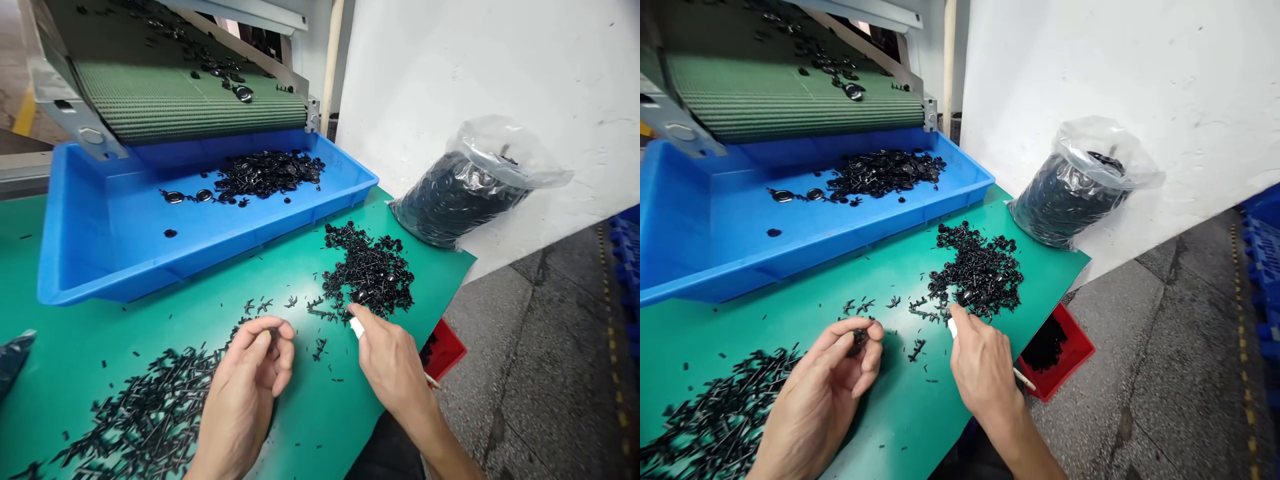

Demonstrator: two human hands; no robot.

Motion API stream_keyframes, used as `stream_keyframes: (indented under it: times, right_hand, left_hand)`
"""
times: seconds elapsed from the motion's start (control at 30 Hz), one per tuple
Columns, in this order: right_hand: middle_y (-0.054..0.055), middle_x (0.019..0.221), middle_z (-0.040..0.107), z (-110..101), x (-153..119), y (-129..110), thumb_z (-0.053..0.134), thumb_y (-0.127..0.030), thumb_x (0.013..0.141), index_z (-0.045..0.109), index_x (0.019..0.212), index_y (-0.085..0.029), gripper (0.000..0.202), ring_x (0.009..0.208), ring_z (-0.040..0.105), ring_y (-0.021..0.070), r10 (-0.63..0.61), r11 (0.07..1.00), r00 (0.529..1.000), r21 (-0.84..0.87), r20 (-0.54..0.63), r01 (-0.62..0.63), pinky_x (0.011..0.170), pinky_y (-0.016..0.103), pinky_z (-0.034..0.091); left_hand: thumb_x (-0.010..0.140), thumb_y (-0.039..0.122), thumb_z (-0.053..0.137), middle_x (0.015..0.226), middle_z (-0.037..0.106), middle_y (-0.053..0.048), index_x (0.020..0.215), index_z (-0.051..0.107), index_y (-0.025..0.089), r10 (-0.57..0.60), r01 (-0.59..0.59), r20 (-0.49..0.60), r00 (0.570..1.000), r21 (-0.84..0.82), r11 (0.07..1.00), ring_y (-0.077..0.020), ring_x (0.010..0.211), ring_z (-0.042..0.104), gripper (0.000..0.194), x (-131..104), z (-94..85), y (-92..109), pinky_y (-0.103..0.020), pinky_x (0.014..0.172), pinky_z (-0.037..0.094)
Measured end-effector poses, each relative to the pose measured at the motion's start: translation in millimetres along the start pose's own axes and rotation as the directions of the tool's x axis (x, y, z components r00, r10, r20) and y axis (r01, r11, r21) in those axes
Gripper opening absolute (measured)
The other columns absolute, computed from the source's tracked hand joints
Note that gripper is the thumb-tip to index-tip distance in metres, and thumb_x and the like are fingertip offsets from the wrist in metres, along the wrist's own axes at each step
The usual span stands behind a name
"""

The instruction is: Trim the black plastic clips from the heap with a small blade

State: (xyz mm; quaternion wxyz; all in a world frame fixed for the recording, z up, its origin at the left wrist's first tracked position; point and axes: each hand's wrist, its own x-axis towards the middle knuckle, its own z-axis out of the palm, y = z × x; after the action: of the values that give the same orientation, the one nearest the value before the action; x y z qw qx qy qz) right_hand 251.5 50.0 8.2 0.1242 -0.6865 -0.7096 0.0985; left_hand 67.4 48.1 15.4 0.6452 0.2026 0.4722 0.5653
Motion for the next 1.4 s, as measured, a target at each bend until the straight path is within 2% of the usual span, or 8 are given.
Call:
stream_keyframes:
  times: [0.37,0.5,0.7,0.9,1.0,1.13,1.27,1.4]
  right_hand:
    - [0.002,0.102,0.073,-2,3,-7,0.046,-0.011,0.092,0.062,0.121,-0.027,0.037,0.087,0.069,0.0187,-0.038,0.998,0.997,0.048,0.060,0.035,0.068,0.026,0.042]
    - [0.001,0.099,0.073,-6,8,-14,0.047,-0.011,0.092,0.063,0.120,-0.029,0.037,0.085,0.068,0.0174,-0.109,0.991,0.990,0.082,0.090,0.102,0.066,0.025,0.039]
    - [-0.002,0.083,0.070,-7,19,-16,0.047,-0.011,0.091,0.068,0.095,-0.025,0.026,0.078,0.064,0.0142,-0.164,0.979,0.978,0.144,0.132,0.145,0.065,0.023,0.036]
    - [0.001,0.099,0.067,-3,18,-10,0.043,-0.005,0.089,0.067,0.108,-0.024,0.036,0.089,0.062,0.0152,-0.165,0.957,0.982,0.255,0.090,0.137,0.077,0.024,0.039]
    - [0.003,0.094,0.064,-6,18,-16,0.044,-0.008,0.089,0.066,0.109,-0.023,0.034,0.083,0.060,0.0169,-0.143,0.974,0.986,0.190,0.086,0.125,0.070,0.026,0.037]
    - [0.002,0.086,0.060,-7,26,-28,0.050,-0.015,0.087,0.070,0.090,-0.022,0.021,0.071,0.055,0.0152,-0.163,0.976,0.977,0.167,0.134,0.140,0.062,0.026,0.032]
    - [-0.001,0.087,0.062,-8,34,-26,0.049,-0.012,0.086,0.071,0.088,-0.025,0.025,0.076,0.056,0.0127,-0.185,0.924,0.980,0.353,0.080,0.146,0.069,0.024,0.035]
    - [-0.005,0.073,0.063,-15,30,-7,0.048,-0.013,0.085,0.068,0.082,-0.023,0.023,0.066,0.052,0.0107,-0.091,0.826,0.995,0.561,0.041,0.053,0.063,0.021,0.034]
  left_hand:
    - [0.077,0.042,0.074,0.071,0.058,0.000,0.074,0.067,0.016,-0.152,0.144,0.083,0.985,0.093,0.985,-0.0097,0.056,0.041,0.027,-3,5.1,-3,-0.018,0.045,0.037]
    - [0.083,0.039,0.069,0.075,0.059,-0.001,0.079,0.067,0.017,-0.167,0.157,0.114,0.979,0.093,0.983,-0.0099,0.059,0.042,0.023,-2,2.2,-7,-0.019,0.049,0.038]
    - [0.091,0.038,0.060,0.076,0.059,0.000,0.084,0.065,0.017,-0.155,0.140,0.148,0.977,0.106,0.984,-0.0085,0.055,0.037,0.023,-3,0.3,-9,-0.018,0.048,0.032]
    - [0.092,0.044,0.056,0.062,0.046,0.007,0.093,0.060,0.021,-0.176,0.108,0.198,0.964,0.314,0.943,-0.0091,0.051,0.029,0.023,-3,-3.9,-13,-0.021,0.046,0.024]
    - [0.094,0.047,0.050,0.058,0.038,0.008,0.091,0.059,0.021,-0.228,0.003,0.360,0.905,0.529,0.849,-0.0108,0.052,0.031,0.028,-8,-3.9,-15,-0.022,0.048,0.026]
    - [0.099,0.041,0.039,0.074,0.057,0.001,0.089,0.060,0.022,-0.254,-0.378,0.601,0.758,0.722,0.580,-0.0162,0.068,0.052,0.030,-22,-2.2,-16,-0.027,0.063,0.040]
    - [0.100,0.028,0.034,0.092,0.069,-0.004,0.110,0.057,0.025,-0.250,-0.647,0.714,0.653,0.699,0.305,-0.0215,0.081,0.064,0.026,-32,-5.7,-18,-0.032,0.073,0.045]
    - [0.100,0.020,0.030,0.087,0.068,-0.005,0.114,0.054,0.022,-0.187,-0.786,0.804,0.565,0.593,0.175,-0.0200,0.073,0.063,0.028,-33,-4.1,-27,-0.030,0.064,0.046]
